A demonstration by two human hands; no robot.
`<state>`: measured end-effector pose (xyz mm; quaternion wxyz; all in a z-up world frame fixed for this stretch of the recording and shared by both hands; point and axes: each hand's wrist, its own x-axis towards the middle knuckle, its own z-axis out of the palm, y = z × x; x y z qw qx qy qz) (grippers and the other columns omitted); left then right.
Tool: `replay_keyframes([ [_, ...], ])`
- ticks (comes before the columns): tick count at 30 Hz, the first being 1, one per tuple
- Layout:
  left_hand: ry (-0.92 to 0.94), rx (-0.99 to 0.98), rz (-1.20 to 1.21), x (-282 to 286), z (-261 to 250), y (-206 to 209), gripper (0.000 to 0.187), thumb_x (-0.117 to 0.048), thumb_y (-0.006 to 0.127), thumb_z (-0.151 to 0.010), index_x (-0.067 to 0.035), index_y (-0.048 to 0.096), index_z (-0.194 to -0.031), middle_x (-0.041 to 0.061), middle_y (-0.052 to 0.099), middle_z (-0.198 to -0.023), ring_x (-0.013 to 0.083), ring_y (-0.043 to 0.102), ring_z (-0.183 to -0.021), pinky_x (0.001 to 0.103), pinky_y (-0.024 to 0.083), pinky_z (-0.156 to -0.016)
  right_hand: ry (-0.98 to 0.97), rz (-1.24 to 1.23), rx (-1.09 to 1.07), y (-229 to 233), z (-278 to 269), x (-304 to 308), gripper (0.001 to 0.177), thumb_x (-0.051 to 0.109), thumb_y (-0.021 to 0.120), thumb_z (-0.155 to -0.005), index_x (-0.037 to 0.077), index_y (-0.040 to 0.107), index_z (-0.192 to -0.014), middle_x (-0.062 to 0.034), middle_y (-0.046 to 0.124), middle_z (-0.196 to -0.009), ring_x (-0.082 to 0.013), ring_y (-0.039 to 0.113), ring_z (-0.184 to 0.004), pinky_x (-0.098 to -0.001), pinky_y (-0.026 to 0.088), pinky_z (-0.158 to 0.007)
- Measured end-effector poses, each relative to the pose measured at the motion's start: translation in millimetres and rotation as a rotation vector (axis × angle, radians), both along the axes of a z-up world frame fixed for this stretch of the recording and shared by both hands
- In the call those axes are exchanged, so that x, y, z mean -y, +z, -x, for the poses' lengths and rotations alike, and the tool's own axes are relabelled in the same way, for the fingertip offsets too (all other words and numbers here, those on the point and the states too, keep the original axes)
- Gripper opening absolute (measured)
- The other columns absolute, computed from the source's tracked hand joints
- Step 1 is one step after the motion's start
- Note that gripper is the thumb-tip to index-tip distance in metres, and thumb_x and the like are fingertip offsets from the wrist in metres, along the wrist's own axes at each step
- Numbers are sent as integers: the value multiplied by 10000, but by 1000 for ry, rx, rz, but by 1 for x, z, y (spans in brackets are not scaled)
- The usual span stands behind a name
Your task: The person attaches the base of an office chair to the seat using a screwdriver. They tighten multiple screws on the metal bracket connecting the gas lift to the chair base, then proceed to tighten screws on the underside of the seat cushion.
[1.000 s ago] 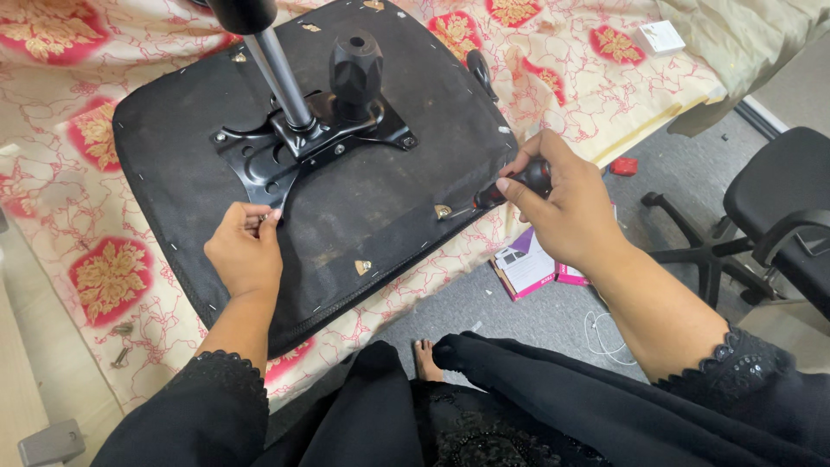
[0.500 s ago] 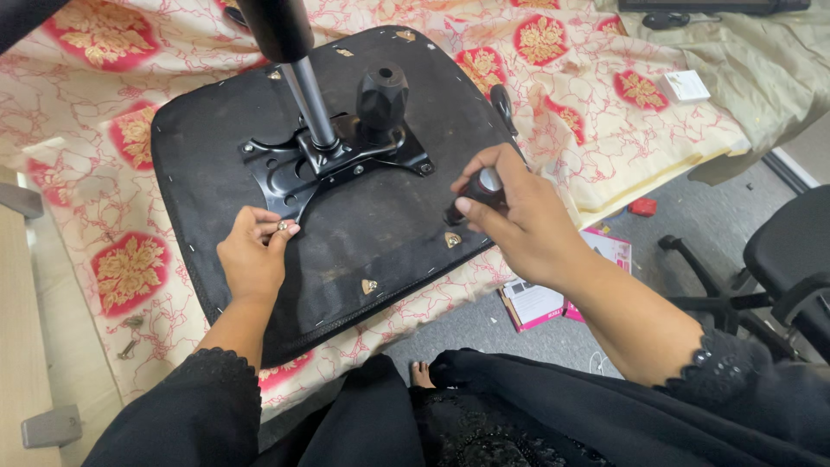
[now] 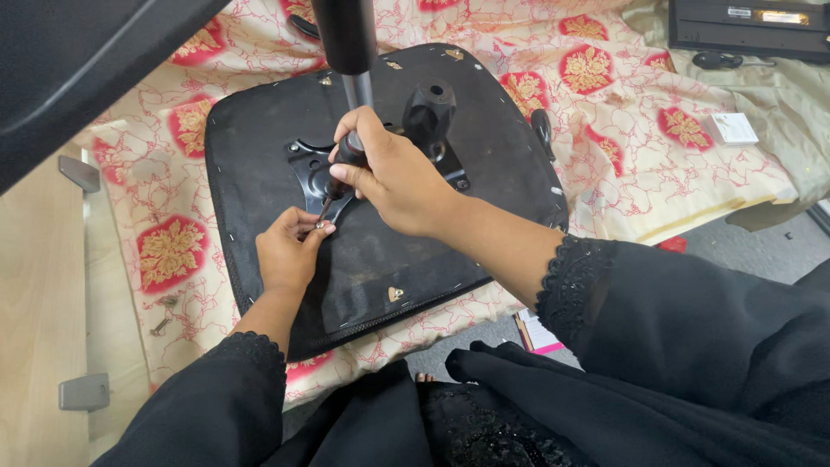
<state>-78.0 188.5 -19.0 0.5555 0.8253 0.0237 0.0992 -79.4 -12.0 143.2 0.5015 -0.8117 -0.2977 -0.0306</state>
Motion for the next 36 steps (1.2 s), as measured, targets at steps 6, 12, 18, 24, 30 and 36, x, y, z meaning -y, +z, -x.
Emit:
replay_keyframes([
  [6, 10, -9, -60, 0, 2, 3, 184, -127, 850, -825, -30, 720, -912, 82, 799, -890, 125, 769, -826, 269, 572, -745, 32, -8, 13, 0, -8, 2, 261, 114, 614, -1050, 69, 415, -1213, -60, 692, -1027, -126, 658, -721, -290, 555, -664],
  [12, 10, 11, -84, 1, 2, 5, 190, -130, 847, -811, -37, 721, -917, 79, 796, -897, 133, 773, -834, 271, 578, -749, -14, 73, 9, 3, -8, -2, 300, 147, 641, -1035, 70, 414, -1214, -60, 693, -925, -124, 644, -671, -297, 523, -636],
  [18, 22, -28, -108, 1, 2, 7, 186, -156, 845, -823, -43, 716, -894, 59, 804, -886, 132, 771, -797, 272, 577, -734, -1, -16, 3, 3, -9, -4, 278, 131, 618, -1053, 81, 410, -1231, -61, 687, -1024, -126, 653, -719, -290, 555, -660],
  [24, 26, -16, -96, 1, 3, 7, 207, -170, 845, -822, -43, 707, -909, 68, 800, -880, 139, 773, -786, 279, 581, -726, -11, 54, -1, 6, -10, -10, 296, 144, 639, -1033, 89, 417, -1222, -55, 692, -960, -140, 649, -677, -312, 536, -636],
  [30, 34, 5, -126, 1, 4, 8, 208, -178, 853, -814, -48, 713, -897, 75, 799, -872, 152, 775, -783, 287, 582, -729, 34, 112, 117, 9, -12, -12, 285, 134, 647, -1038, 85, 419, -1202, -81, 669, -939, -212, 697, -776, -362, 518, -725],
  [36, 6, 35, -147, 1, 6, 10, 201, -193, 856, -803, -52, 733, -878, 81, 789, -832, 162, 774, -752, 293, 588, -715, 74, 178, 426, 15, -18, -17, 257, 157, 724, -963, 107, 522, -1113, -85, 618, -949, -294, 646, -885, -407, 508, -774],
])
